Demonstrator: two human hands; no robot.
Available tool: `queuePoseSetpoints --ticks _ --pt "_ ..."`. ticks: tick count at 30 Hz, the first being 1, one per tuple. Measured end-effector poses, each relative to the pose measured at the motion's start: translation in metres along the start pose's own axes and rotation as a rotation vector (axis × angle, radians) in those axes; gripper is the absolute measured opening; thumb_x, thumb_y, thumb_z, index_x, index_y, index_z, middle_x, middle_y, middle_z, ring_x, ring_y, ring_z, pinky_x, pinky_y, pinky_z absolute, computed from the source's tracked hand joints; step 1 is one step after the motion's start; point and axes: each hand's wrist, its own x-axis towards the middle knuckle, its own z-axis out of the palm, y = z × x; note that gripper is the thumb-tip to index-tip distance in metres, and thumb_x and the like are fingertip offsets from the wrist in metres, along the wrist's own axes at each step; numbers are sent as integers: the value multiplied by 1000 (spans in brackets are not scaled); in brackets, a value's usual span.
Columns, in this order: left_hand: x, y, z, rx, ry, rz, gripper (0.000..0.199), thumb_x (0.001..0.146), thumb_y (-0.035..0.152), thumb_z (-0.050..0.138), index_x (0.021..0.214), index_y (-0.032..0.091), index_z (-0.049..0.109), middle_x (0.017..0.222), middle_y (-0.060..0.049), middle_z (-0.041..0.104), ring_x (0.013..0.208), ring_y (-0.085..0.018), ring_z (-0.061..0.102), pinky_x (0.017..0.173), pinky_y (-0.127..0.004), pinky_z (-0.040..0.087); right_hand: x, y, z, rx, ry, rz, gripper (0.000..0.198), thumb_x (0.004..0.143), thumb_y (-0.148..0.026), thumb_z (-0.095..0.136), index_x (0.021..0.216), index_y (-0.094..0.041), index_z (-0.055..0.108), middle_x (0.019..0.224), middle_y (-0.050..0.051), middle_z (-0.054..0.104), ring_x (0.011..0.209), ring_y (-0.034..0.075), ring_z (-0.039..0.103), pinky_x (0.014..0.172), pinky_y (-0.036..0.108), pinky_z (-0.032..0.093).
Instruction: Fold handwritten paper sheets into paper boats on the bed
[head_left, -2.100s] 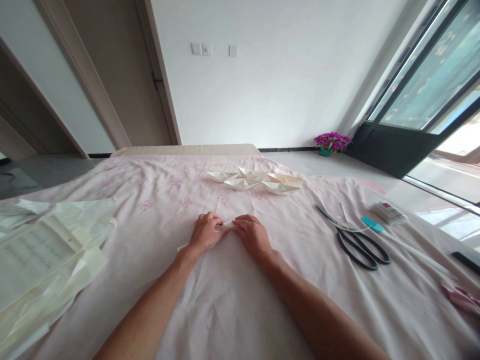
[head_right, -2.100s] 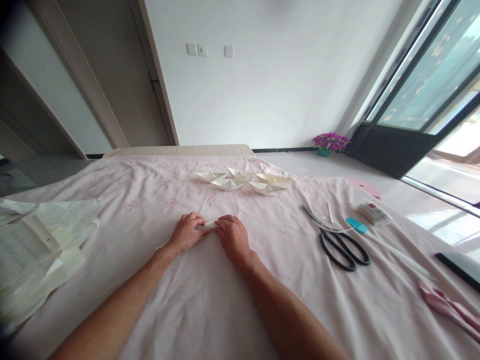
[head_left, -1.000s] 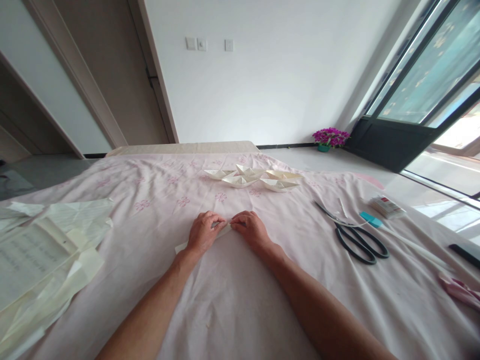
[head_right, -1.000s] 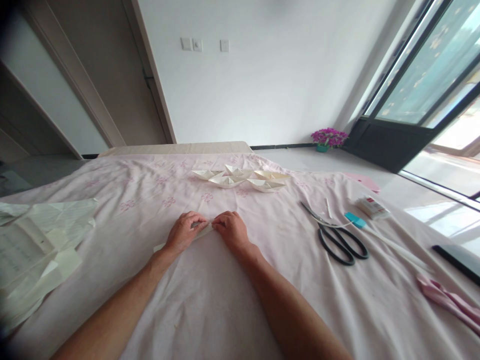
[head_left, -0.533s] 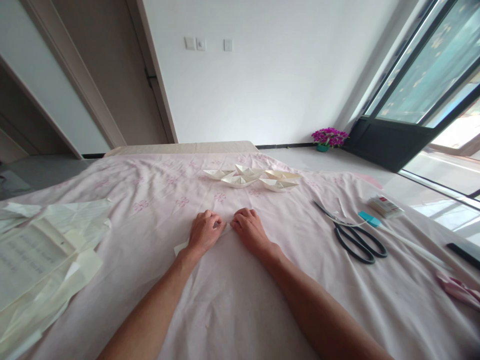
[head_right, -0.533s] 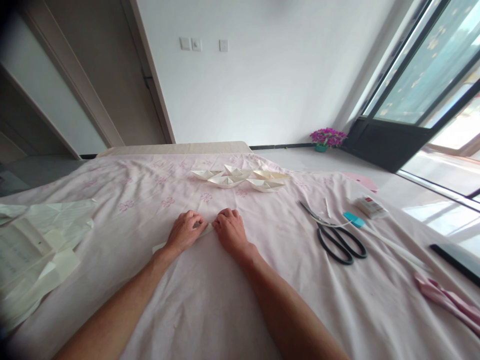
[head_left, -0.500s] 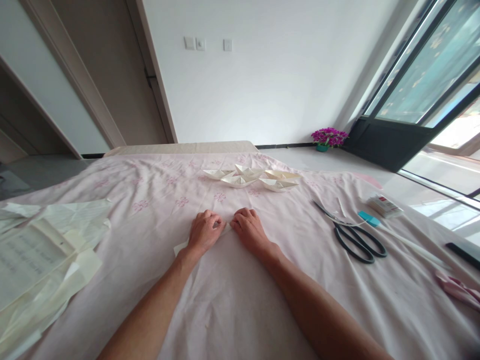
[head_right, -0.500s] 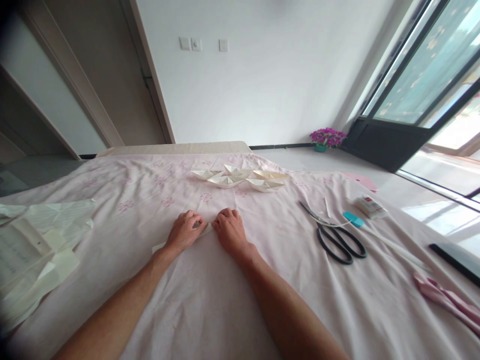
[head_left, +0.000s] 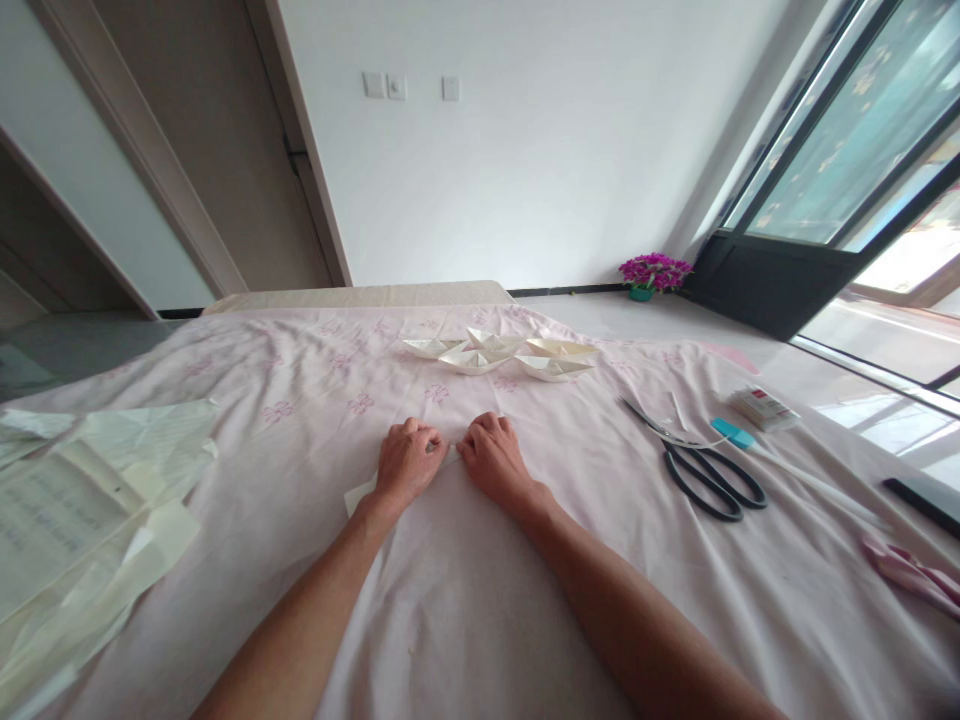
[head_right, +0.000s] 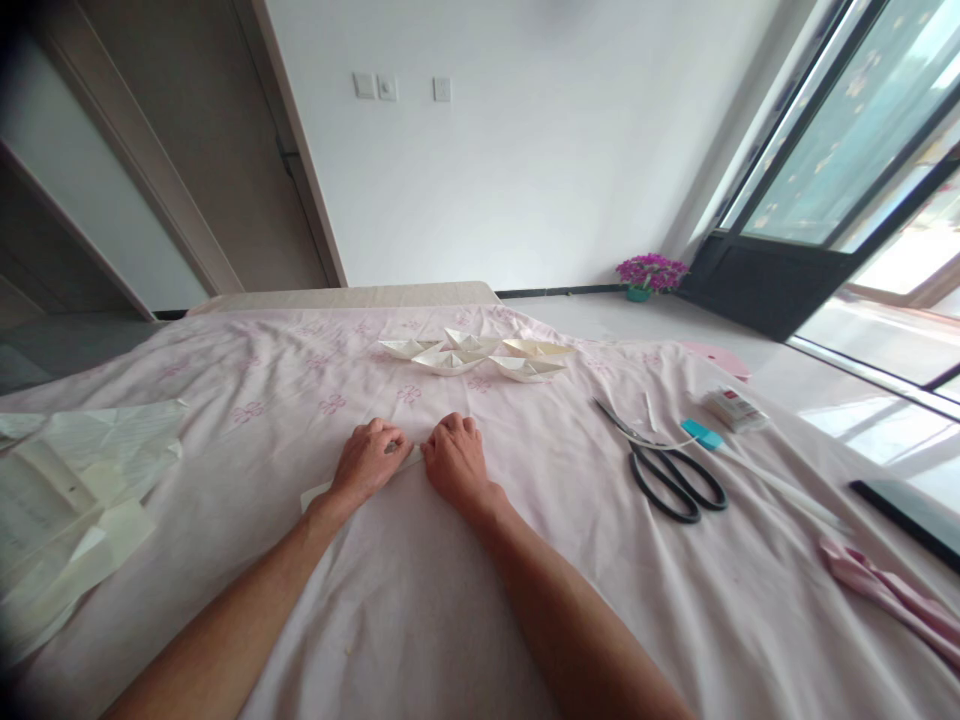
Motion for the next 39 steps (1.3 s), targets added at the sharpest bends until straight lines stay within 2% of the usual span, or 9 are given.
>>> queuePoseSetpoints --ticks 8,16,24,28,32,36,39 --pt "-1 3 2 30 39 -23 14 81 29 55 74 23 66 91 -5 61 85 -20 55 81 -30 40 -1 -5 -2 -39 -6 78 16 86 -32 53 82 -19 60 101 8 53 97 22 42 84 33 31" --pt "-3 2 3 -4 93 -14 14 81 31 55 75 22 64 93 -5 59 85 -20 55 81 -31 40 -2 -4 0 -66 16 80 15 86 -34 53 87 -21 59 102 7 52 97 22 41 83 33 31" --pt "-4 3 3 9 65 -41 16 82 35 57 79 21 63 96 -6 58 87 -22 53 79 -32 39 -2 -5 0 -76 16 76 11 89 -28 49 89 -22 58 102 7 53 96 22 42 82 33 31" --pt "-4 2 2 35 34 -52 18 82 38 60 90 22 62 101 -7 58 93 -24 52 79 -33 38 -1 -4 2 -64 7 82 11 89 -29 50 89 -22 59 101 7 53 96 23 41 82 33 31" --pt "1 -7 -3 47 -18 40 24 81 41 62 99 26 60 103 -6 57 96 -24 51 82 -35 37 0 -3 2 -51 5 83 10 89 -29 51 89 -23 60 101 6 53 96 22 41 81 33 30" --pt "6 -19 -14 43 -128 133 31 73 50 67 91 25 61 101 -5 57 96 -24 51 81 -34 37 -3 -2 -4 9 -9 63 9 87 -30 55 90 -24 62 101 4 55 96 21 41 81 32 30" --pt "2 -20 -21 26 -120 171 31 71 47 71 84 23 58 94 -4 59 91 -23 53 78 -32 38 -6 -2 -10 84 -24 5 10 86 -30 57 90 -26 66 99 3 58 96 20 43 83 31 30"
